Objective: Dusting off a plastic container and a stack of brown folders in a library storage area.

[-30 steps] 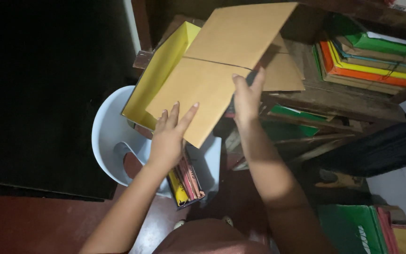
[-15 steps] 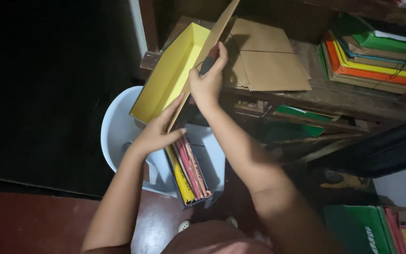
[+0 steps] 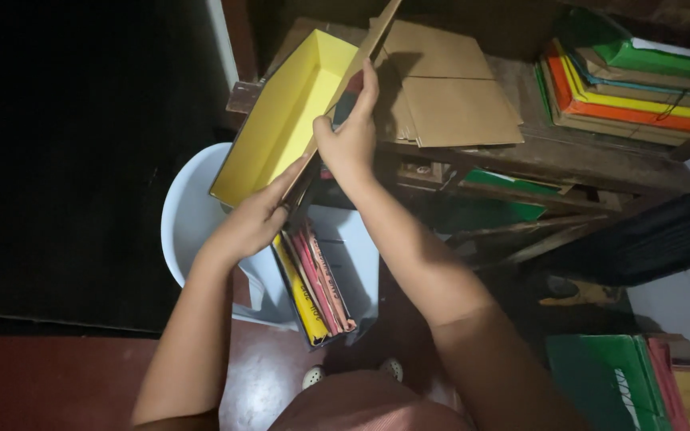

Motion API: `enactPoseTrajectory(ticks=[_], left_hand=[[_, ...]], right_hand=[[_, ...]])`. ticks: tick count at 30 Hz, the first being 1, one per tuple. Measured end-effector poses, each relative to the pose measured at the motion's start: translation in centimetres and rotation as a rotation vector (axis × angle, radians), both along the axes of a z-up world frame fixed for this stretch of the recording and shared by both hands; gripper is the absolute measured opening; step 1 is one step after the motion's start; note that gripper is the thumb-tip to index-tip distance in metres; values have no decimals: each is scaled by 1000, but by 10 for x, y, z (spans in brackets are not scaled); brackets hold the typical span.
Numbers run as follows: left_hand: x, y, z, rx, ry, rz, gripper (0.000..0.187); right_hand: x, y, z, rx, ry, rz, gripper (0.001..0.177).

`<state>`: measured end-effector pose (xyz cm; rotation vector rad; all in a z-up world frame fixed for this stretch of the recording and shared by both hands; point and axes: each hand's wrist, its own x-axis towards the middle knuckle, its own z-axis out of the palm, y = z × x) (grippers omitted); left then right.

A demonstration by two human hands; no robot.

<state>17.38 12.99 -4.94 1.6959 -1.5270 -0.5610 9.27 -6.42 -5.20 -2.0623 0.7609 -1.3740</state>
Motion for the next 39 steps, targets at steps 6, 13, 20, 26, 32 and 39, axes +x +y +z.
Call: enactPoseTrajectory(ticks=[6,13,20,26,32,39], left_hand=[[-2,4,7,69,-26,50,85],[2,2,15,105,-54,66,85],[8,-22,-9,183,47,13,69],[23,-37,-44,215,-34,48,80],[23,-50,-49,258,-90,192,103],[-4,-62,-22,110,-106,315,100]], right_hand=[[-2,2,7,-62,17,-21,96],[-1,-4,3,-35,39,-8,94],[1,-10,-27,127,194,-66,79],[-4,-14,-44,86,239,-46,56],[-22,-28,-50,22,-56,-66,64],[-56,-74,-67,254,-186,-30,76]])
